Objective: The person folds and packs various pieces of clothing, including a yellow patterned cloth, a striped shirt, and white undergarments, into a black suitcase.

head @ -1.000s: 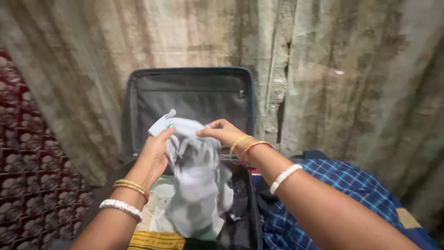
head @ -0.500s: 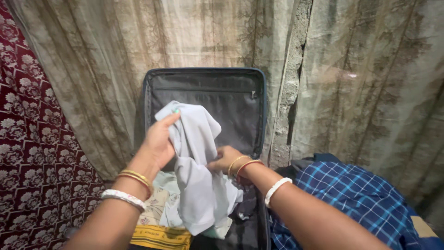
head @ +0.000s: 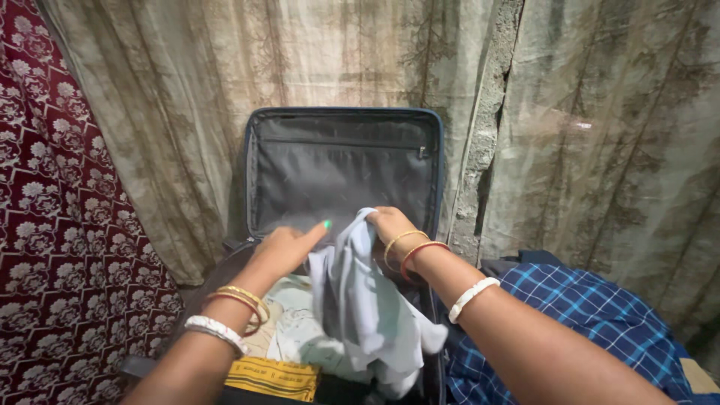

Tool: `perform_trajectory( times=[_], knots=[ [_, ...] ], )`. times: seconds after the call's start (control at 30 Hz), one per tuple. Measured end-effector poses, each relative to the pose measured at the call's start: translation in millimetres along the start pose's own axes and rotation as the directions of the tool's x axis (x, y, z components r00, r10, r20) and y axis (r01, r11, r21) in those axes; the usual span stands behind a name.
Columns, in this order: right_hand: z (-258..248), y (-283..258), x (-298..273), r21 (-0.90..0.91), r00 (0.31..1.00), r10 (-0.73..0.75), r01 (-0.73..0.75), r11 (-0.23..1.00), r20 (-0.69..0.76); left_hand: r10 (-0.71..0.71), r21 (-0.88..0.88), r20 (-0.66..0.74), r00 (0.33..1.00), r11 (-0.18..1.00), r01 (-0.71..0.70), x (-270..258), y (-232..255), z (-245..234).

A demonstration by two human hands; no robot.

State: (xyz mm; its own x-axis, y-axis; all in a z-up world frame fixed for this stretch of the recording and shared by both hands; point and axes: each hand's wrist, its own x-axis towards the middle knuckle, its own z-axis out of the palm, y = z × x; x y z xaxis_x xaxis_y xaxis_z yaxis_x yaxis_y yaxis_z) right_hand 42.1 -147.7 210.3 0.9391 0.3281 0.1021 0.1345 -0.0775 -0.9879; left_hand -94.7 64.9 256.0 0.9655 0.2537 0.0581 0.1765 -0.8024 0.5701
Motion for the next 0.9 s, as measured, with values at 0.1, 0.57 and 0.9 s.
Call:
perform_trajectory(
  times=[0.1,0.57,0.9],
  knots=[
    [4.7,-18.9,-7.3,0.349,0.982,0.187,-0.185,0.919,0.027,0.16,-0.318,-0.074,0.984,0.932,-0.175,5.0,13.1,20.5],
    [-4.9,-30.9,-60.8,-0.429,0.984,-0.032,0.106,0.897,0.177,0.217,-0.949,0.056,0.975,0.315,-0.016,51.2,-1.0,45.4],
    [-29.5,-22.9,-37.7,-0.638,0.993,-0.118,0.112,0.762,0.033,0.074,-0.954,-0.016,0.997,0.299,-0.037,46.2,-35.3,18.2]
  ],
)
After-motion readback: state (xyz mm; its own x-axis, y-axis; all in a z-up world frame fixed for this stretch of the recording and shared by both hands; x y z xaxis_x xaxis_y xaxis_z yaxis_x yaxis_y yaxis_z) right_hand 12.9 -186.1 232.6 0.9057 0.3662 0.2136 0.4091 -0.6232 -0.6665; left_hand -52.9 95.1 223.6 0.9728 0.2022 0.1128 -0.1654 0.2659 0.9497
